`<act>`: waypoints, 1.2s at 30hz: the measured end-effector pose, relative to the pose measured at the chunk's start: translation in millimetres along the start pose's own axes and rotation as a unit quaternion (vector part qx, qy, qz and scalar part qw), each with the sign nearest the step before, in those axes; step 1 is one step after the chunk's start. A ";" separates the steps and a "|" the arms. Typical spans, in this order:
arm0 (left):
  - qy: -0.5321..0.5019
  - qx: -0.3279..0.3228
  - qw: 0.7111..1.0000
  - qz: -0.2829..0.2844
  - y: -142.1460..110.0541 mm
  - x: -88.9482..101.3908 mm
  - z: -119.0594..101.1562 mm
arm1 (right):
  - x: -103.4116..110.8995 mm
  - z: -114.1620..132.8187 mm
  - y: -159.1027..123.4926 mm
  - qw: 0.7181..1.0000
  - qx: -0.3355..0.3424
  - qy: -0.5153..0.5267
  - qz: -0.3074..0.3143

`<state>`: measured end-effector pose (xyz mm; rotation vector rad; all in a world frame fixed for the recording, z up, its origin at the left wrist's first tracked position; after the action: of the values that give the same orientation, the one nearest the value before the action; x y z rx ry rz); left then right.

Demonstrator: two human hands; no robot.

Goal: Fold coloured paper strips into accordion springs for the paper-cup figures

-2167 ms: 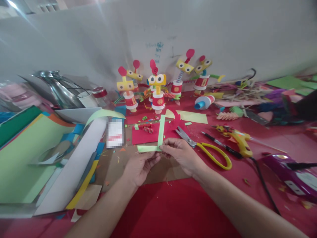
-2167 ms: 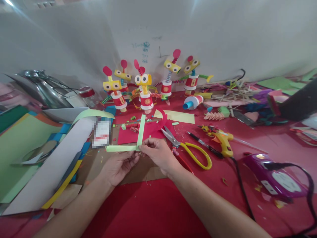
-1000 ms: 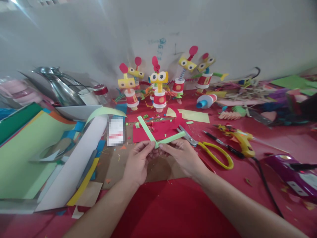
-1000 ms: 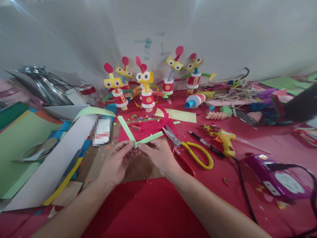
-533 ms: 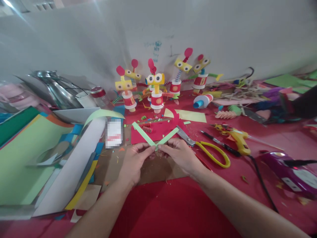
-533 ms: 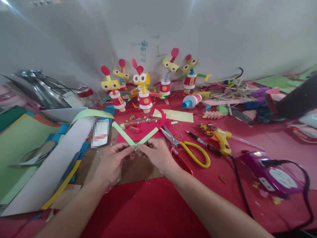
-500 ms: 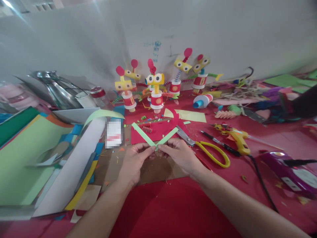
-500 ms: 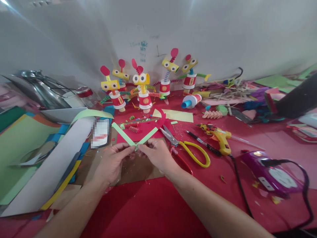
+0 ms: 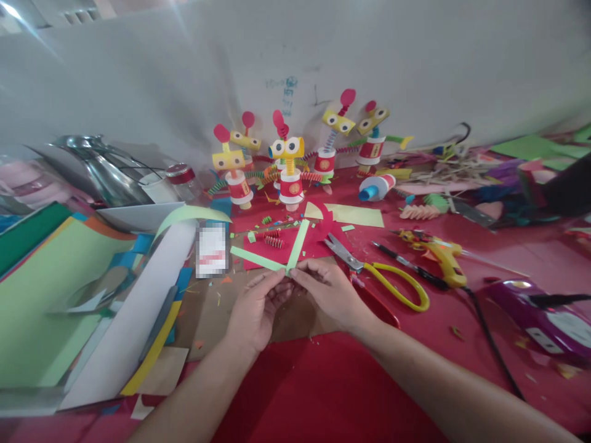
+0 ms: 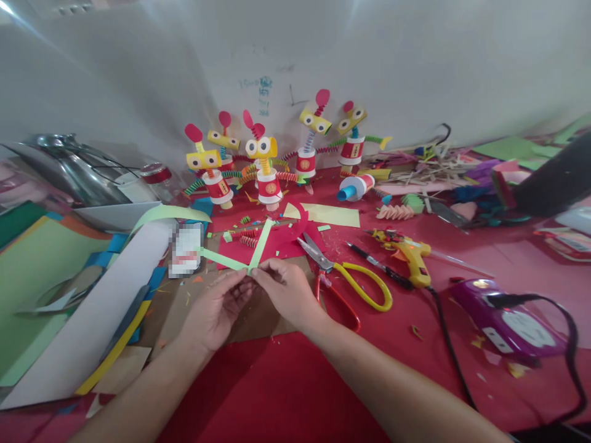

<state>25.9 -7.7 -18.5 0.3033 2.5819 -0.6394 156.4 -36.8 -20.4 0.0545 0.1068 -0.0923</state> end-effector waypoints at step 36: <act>0.075 -0.026 0.996 0.048 10.5 6.1 -2.8 | 8.0 11.4 1.7 0.999 -0.038 0.008 0.003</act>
<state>22.8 3.4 -23.3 0.4707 2.7016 -0.5317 165.7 -36.5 -9.9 -0.0206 0.1253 -0.0825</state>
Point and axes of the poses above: each hand's wrist, its own y-axis towards the middle knuckle, its own x-axis out of the back of the hand, z = x × y, the point moved 1 cm from there along y, towards the middle knuckle, and after that the axes turned 4 degrees about y, right-handed, at the moved point
